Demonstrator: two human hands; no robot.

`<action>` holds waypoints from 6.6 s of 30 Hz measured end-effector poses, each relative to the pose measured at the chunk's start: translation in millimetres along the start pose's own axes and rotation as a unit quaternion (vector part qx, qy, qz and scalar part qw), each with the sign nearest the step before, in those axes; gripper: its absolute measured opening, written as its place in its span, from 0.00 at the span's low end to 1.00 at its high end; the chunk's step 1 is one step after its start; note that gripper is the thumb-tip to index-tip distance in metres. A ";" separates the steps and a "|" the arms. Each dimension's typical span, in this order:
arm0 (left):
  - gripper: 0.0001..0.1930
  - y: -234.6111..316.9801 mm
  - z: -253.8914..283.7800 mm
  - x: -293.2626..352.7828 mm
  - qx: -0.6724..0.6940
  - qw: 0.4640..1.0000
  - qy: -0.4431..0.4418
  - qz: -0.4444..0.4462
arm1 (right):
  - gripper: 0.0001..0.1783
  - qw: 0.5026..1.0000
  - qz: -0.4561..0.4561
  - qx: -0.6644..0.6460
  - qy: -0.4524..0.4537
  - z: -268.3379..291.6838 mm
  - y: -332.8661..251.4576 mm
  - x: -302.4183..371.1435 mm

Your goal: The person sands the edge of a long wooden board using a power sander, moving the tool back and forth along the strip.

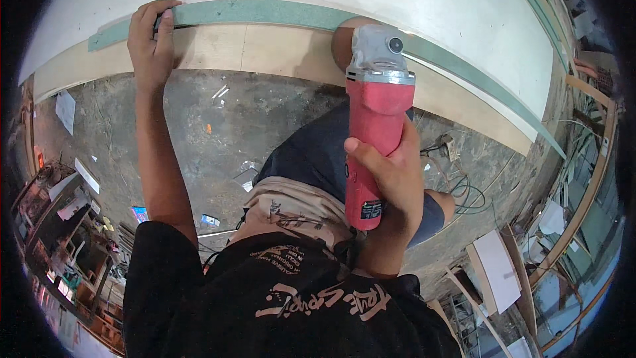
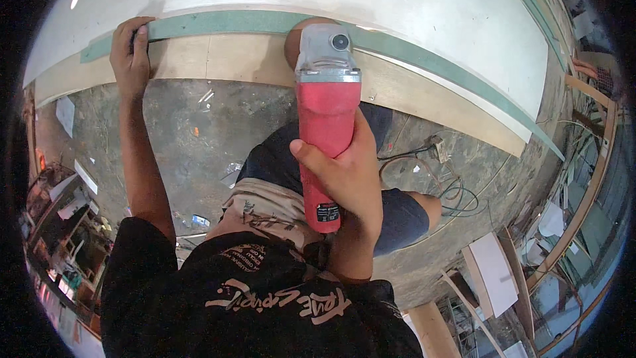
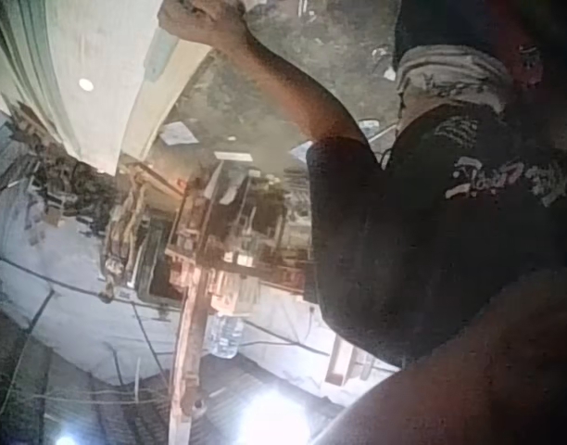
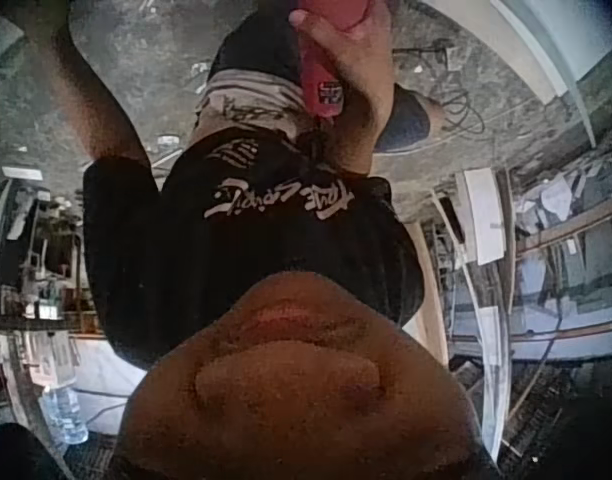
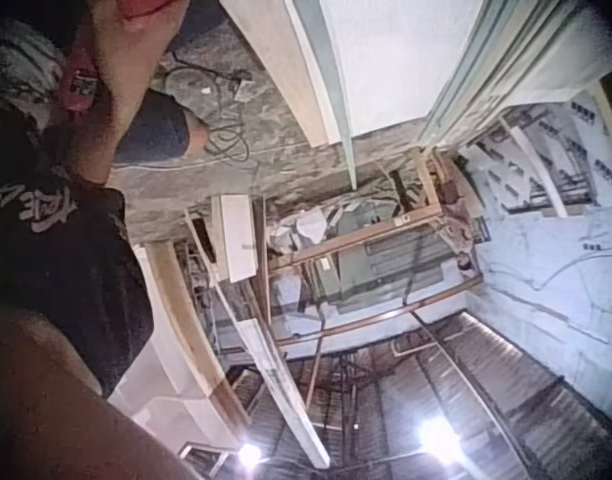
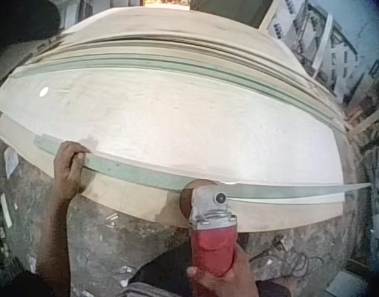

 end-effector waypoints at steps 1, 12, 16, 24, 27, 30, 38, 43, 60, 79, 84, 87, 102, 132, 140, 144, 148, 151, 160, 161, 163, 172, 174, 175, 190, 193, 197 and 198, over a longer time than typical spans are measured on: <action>0.10 -0.8 0.3 0.4 -0.001 1.000 0.000 0.000 | 0.34 0.999 -0.030 -0.009 -0.016 -0.4 0.0 -0.4; 0.10 0.0 1.5 0.1 -0.004 1.000 0.005 0.010 | 0.34 0.999 0.023 0.006 0.024 8.9 3.5 2.8; 0.10 1.7 -0.1 -0.2 -0.001 1.000 0.000 0.003 | 0.35 0.999 0.035 0.011 0.031 9.1 11.6 2.1; 0.10 1.8 0.4 -0.5 0.000 1.000 0.007 0.001 | 0.35 0.999 0.023 0.016 0.029 5.7 7.5 2.9; 0.10 1.4 0.6 -0.1 0.000 1.000 0.014 -0.011 | 0.35 0.999 0.024 0.022 0.032 6.0 5.8 2.7; 0.10 1.4 1.0 0.1 0.003 1.000 0.002 0.005 | 0.34 0.999 0.027 0.013 0.031 6.3 9.0 2.5; 0.11 -0.4 0.6 0.7 0.012 1.000 0.003 0.005 | 0.34 0.999 0.029 0.017 0.022 4.5 6.8 1.6; 0.11 -3.2 -0.5 1.3 0.010 1.000 0.005 -0.005 | 0.34 0.999 0.028 0.032 0.015 5.3 3.4 1.4; 0.10 0.7 0.9 -0.8 0.013 1.000 0.005 0.001 | 0.36 0.998 0.039 0.038 0.014 0.5 5.0 3.4; 0.11 -5.5 1.7 0.8 -0.016 1.000 -0.010 -0.012 | 0.36 0.999 0.033 0.021 0.025 15.4 8.1 10.5; 0.11 -2.2 -0.7 -0.6 0.013 1.000 0.011 -0.006 | 0.35 0.999 0.017 0.031 0.034 17.0 6.4 6.5; 0.11 -2.9 1.8 -0.9 0.004 1.000 -0.004 0.000 | 0.34 0.999 0.011 0.030 0.031 13.6 2.9 5.6; 0.11 -2.9 -0.5 -0.6 0.005 1.000 0.017 -0.017 | 0.35 0.999 0.031 0.009 0.016 1.8 5.6 2.8; 0.11 -1.4 1.2 0.6 0.007 1.000 0.000 -0.001 | 0.34 0.999 0.007 0.015 0.034 23.3 9.5 5.0; 0.11 -0.8 0.0 -0.3 0.009 1.000 0.005 -0.005 | 0.34 0.999 0.002 -0.017 0.033 15.8 8.6 5.1; 0.11 -3.7 2.6 0.1 0.014 1.000 0.010 -0.013 | 0.34 1.000 0.015 -0.017 0.021 13.1 8.5 3.3; 0.12 -0.6 3.7 0.7 0.001 1.000 -0.013 0.006 | 0.33 1.000 -0.001 -0.006 0.006 10.2 1.0 2.4; 0.11 1.5 4.5 1.2 -0.005 1.000 -0.006 0.008 | 0.34 1.000 0.019 -0.001 -0.001 7.2 3.9 0.2; 0.11 -5.6 5.3 0.8 0.017 1.000 0.003 0.011 | 0.34 0.999 0.041 0.020 0.007 15.0 23.4 6.7; 0.12 -4.5 9.1 -1.7 0.022 0.999 -0.012 -0.037 | 0.34 0.999 0.042 0.018 0.006 19.7 21.2 14.0; 0.14 -1.6 8.7 -1.7 0.025 0.996 -0.022 -0.085 | 0.34 0.996 -0.013 -0.039 0.073 31.6 16.4 31.6; 0.24 -1.0 5.1 -5.6 -0.106 0.991 -0.050 -0.069 | 0.38 0.957 0.093 -0.114 0.251 98.5 44.8 71.8; 0.22 3.8 2.4 -9.9 -0.097 0.991 -0.050 -0.079 | 0.38 0.953 0.079 -0.114 0.270 111.3 45.0 79.6; 0.21 5.6 1.5 -12.3 -0.088 0.991 -0.050 -0.087 | 0.33 0.951 0.101 -0.074 0.284 113.3 48.2 81.8; 0.21 11.1 1.5 -29.6 -0.164 0.978 -0.025 -0.125 | 0.41 0.944 0.090 -0.110 0.297 108.1 56.4 84.3; 0.22 10.4 -6.0 -36.1 -0.135 0.981 -0.023 -0.136 | 0.41 0.951 0.087 -0.096 0.281 114.8 59.9 84.3; 0.25 21.2 -2.3 -31.2 -0.123 0.976 -0.017 -0.176 | 0.40 0.956 0.072 -0.093 0.270 105.6 49.7 82.1; 0.25 25.0 -3.9 -29.4 -0.114 0.975 -0.020 -0.187 | 0.40 0.954 0.073 -0.076 0.280 104.7 48.9 82.5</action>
Point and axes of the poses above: each hand's wrist, its own x-axis away from the middle knuckle, its own z-axis out of the back of the hand, y = z × x, the point moved 1 cm from there along -x, towards the middle knuckle, and after that the axes turned 5 degrees about z, right-handed, at the moved point
